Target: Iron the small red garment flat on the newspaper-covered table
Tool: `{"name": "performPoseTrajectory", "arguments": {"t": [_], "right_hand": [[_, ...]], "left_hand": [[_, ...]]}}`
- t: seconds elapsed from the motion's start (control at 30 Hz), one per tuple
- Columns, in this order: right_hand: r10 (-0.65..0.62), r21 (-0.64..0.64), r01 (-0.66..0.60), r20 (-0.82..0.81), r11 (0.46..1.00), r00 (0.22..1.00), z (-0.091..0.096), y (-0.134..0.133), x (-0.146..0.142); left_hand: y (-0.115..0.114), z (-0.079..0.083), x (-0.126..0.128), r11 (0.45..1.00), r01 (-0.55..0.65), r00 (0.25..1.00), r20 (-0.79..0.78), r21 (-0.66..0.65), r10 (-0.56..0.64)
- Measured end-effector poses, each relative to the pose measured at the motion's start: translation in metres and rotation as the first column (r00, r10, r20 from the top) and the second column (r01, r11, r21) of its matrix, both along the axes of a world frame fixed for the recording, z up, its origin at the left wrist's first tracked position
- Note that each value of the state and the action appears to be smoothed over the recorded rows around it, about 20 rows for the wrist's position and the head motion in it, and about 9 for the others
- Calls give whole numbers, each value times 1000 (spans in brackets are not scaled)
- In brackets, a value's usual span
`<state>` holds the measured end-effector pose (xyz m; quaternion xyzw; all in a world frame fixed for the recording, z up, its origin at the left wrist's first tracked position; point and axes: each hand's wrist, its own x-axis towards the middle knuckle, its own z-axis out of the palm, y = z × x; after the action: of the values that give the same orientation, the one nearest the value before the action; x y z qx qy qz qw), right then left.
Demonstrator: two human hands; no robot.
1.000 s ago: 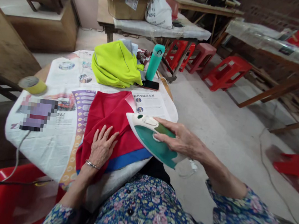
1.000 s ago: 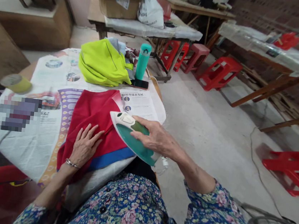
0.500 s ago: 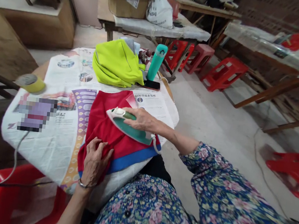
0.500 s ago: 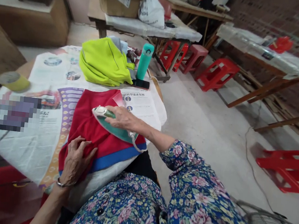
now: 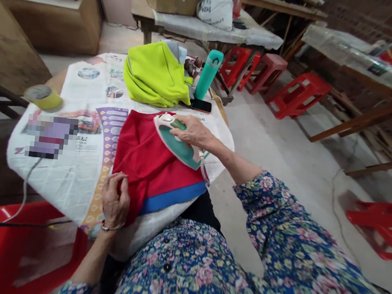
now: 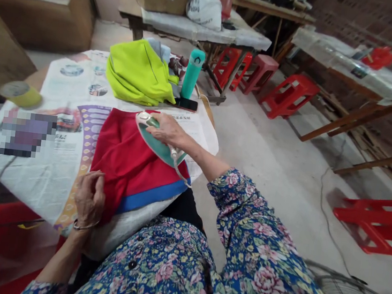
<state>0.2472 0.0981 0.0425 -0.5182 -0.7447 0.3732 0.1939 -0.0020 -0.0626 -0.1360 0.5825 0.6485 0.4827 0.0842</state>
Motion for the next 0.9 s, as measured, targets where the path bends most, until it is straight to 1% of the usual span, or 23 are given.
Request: {"name": "performPoseTrajectory", "arguments": {"t": [0.1, 0.13, 0.2, 0.27, 0.33, 0.43, 0.53, 0.63, 0.73, 0.8, 0.9], "right_hand": [[96, -90, -100, -44, 991, 994, -9, -24, -23], [128, -119, -134, -59, 984, 990, -13, -32, -30], [182, -141, -190, -67, 972, 981, -19, -48, -40], [228, -91, -231, -44, 969, 973, -22, -60, -46], [284, 1, -284, -14, 959, 959, -22, -68, -48], [346, 67, -347, 30, 936, 938, -19, -76, -45], [340, 74, -341, 22, 937, 940, -20, -79, -44], [342, 71, -340, -20, 938, 939, -28, -77, -50], [359, 39, -358, -36, 933, 933, -34, -75, -58], [389, 22, -388, -33, 921, 921, -34, -78, -60], [488, -23, -489, -28, 872, 872, -28, -89, -54]], "left_hand": [[1, -3, -1, 982, -186, 967, 187, 46, 174], [2, -4, -1, 973, -227, 943, 260, 44, 208], [5, -7, 0, 963, -269, 881, 412, 31, 233], [9, -9, 1, 956, -292, 813, 537, 40, 226], [13, -11, 0, 943, -325, 769, 600, 71, 220], [16, -12, -2, 933, -346, 746, 633, 102, 208], [18, -13, -4, 930, -353, 724, 658, 96, 207], [18, -14, -6, 922, -376, 707, 671, 89, 224], [18, -13, -7, 927, -366, 723, 652, 81, 229], [18, -12, -6, 935, -345, 742, 633, 79, 220], [18, -11, -6, 938, -337, 755, 619, 84, 216]]}}
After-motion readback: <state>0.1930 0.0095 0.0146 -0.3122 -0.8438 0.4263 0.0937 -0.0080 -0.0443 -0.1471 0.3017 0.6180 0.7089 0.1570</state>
